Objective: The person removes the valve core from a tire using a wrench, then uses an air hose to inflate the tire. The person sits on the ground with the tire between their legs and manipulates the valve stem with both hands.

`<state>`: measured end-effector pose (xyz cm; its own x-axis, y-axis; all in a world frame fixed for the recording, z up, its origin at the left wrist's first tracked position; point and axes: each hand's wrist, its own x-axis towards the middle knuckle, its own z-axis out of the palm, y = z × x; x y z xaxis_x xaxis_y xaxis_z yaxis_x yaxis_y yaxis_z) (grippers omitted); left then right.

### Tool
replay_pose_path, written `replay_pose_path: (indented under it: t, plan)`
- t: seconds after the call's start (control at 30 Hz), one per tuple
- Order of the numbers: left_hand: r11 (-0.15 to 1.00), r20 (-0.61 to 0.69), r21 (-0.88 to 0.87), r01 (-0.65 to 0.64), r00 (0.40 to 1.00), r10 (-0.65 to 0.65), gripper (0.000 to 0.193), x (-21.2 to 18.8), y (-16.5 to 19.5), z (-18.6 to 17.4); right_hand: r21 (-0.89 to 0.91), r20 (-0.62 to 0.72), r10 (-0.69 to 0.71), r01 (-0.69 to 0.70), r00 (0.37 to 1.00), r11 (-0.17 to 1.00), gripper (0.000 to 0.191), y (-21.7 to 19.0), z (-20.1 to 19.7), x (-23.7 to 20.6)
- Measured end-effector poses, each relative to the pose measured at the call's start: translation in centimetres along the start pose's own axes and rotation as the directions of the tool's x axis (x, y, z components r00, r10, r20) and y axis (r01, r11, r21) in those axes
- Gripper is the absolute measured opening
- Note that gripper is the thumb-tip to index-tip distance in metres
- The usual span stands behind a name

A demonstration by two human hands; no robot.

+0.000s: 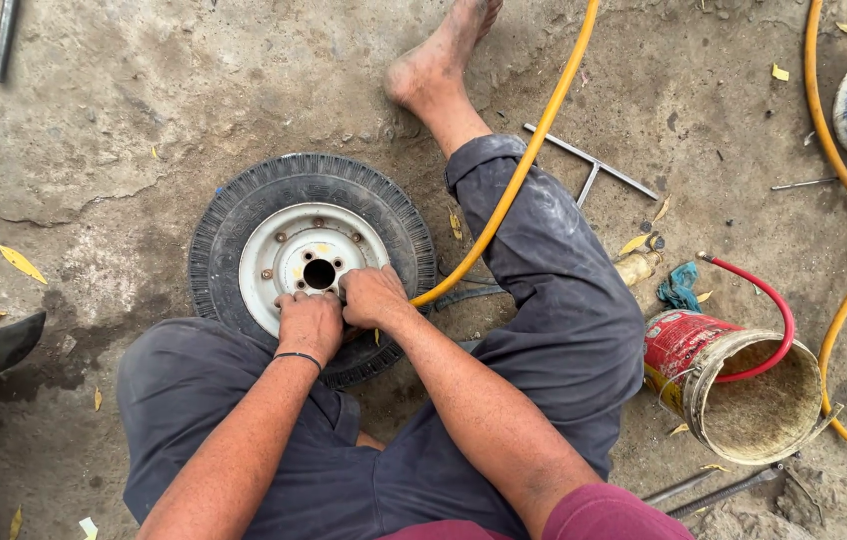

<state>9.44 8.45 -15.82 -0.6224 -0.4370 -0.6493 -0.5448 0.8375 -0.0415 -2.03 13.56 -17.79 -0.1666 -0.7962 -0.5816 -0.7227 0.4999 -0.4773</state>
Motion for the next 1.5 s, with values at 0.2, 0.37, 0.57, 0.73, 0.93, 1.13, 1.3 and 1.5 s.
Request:
replay_pose_path:
  t: [0.2, 0.37, 0.57, 0.73, 0.93, 1.13, 1.3, 1.5]
  plan:
    - [1.0, 0.044, 0.005, 0.0, 0.999, 0.0, 0.024, -0.1, 0.0, -0.3, -0.024, 0.028, 0.013, -0.012, 1.0, 1.0, 0.019, 0.0, 0.1, 0.1]
    - [1.0, 0.052, 0.003, -0.002, 0.999, 0.002, 0.03, -0.1, 0.1, 0.0, -0.038, 0.055, 0.027, -0.025, 0.998, 0.999, 0.02, 0.1, 0.2, 0.2]
    - [1.0, 0.069, 0.018, -0.007, 0.998, 0.006, 0.031, 0.0, 0.1, 0.0, -0.051, 0.071, 0.037, -0.033, 0.997, 0.998, 0.018, 0.0, 0.2, 0.2]
    - [1.0, 0.084, 0.021, -0.007, 0.996, 0.006, 0.034, 0.1, 0.1, 0.1, -0.039, 0.066, 0.039, -0.037, 0.997, 0.999, 0.018, 0.2, 0.6, 0.4]
    - [1.0, 0.082, -0.012, 0.001, 0.997, 0.0, 0.033, 0.0, 0.1, 0.4, -0.043, 0.087, 0.045, -0.041, 0.995, 0.998, 0.017, 0.7, 1.5, 0.8]
    - [1.0, 0.087, -0.009, -0.001, 0.996, 0.001, 0.026, -0.1, 0.1, 0.3, -0.066, 0.099, 0.054, -0.048, 0.994, 0.997, 0.016, 0.7, 1.7, 0.9]
    - [1.0, 0.096, -0.001, -0.001, 0.995, 0.001, 0.026, -0.3, 0.0, -0.1, -0.063, 0.094, 0.054, -0.049, 0.994, 0.997, 0.018, 0.2, 1.2, 0.6]
    - [1.0, 0.088, -0.01, -0.002, 0.996, 0.003, 0.025, -0.6, 0.0, -0.6, -0.053, 0.089, 0.046, -0.041, 0.995, 0.998, 0.017, -0.9, -0.3, -0.3]
